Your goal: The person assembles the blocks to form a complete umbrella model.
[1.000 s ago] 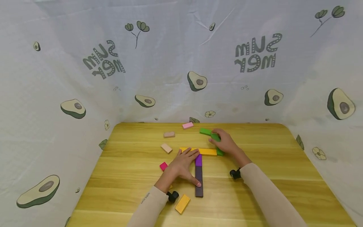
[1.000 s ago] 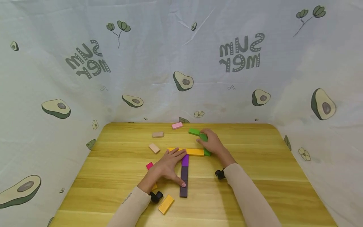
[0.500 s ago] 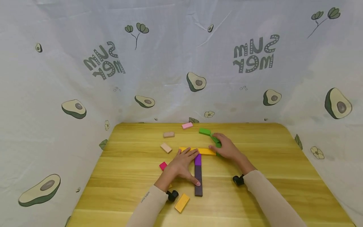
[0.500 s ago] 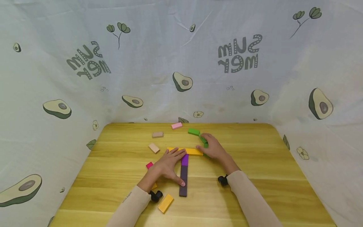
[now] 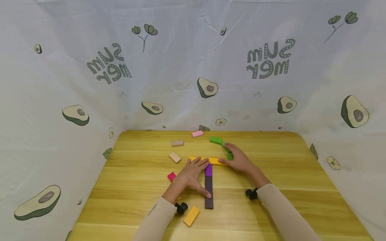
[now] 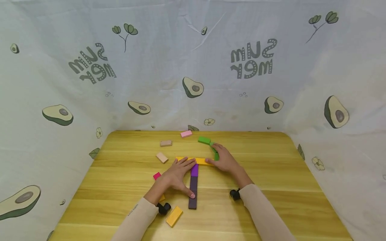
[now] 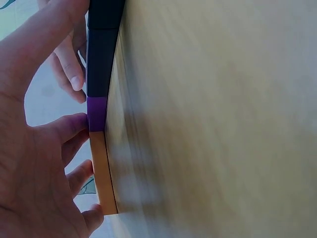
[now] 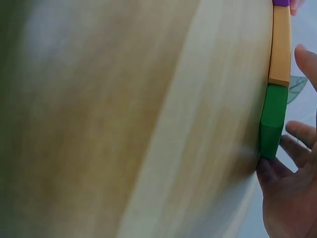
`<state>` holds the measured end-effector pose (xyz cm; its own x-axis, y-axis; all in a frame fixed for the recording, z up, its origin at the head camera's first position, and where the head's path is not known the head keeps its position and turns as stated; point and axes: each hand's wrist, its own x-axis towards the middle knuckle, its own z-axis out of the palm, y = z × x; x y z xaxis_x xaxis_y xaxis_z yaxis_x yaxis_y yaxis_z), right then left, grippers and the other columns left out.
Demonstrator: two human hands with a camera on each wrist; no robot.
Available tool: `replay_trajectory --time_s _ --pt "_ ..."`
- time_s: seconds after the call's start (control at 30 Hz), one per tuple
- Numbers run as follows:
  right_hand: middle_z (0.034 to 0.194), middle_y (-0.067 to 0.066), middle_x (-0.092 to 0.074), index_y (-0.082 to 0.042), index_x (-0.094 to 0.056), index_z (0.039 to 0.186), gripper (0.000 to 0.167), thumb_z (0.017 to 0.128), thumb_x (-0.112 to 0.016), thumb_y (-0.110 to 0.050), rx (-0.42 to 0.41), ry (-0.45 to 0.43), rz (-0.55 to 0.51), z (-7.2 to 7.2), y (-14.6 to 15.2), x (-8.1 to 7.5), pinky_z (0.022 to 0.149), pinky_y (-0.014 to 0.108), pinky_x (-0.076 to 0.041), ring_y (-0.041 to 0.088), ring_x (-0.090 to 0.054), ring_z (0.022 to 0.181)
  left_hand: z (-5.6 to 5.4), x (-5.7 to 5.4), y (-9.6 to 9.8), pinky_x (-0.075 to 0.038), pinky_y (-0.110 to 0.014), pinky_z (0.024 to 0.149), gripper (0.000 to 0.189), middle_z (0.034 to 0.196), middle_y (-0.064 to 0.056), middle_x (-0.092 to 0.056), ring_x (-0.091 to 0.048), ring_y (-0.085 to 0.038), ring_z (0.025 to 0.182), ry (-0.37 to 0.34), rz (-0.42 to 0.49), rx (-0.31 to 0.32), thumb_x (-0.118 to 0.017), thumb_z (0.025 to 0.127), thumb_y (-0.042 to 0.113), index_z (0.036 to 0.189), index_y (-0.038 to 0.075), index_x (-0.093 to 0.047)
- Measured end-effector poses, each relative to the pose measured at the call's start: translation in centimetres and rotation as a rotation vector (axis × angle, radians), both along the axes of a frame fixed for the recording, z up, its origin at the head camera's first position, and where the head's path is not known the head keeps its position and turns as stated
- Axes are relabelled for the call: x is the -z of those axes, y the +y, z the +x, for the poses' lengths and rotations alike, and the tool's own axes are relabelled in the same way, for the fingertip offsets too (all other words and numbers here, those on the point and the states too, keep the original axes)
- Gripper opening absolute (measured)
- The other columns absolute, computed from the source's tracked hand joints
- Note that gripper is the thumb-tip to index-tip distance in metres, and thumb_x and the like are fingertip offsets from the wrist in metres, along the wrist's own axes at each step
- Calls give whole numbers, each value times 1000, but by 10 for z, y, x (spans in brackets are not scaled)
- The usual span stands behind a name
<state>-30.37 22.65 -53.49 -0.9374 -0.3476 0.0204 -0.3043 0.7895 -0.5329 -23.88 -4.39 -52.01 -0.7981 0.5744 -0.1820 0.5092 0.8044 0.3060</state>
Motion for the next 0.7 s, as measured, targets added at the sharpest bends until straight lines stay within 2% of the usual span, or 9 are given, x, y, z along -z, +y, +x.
replay_trajectory --time_s 0.37,0.7 --pt "164 24 -34 2 -41 155 91 92 -71 -56 2 -1 1 4 -3 7 120 67 -30 49 -33 150 5 2 -2 -11 -58 130 135 173 12 -18 -12 -24 162 6 -15 -3 -80 59 84 166 26 -23" --pt "163 26 -35 3 -39 156 91 91 -71 -54 16 8 25 2 -3 1 120 67 -30 50 -34 149 1 0 0 -11 -58 130 135 173 11 -18 -11 -23 162 16 -14 4 -80 59 84 166 25 -23"
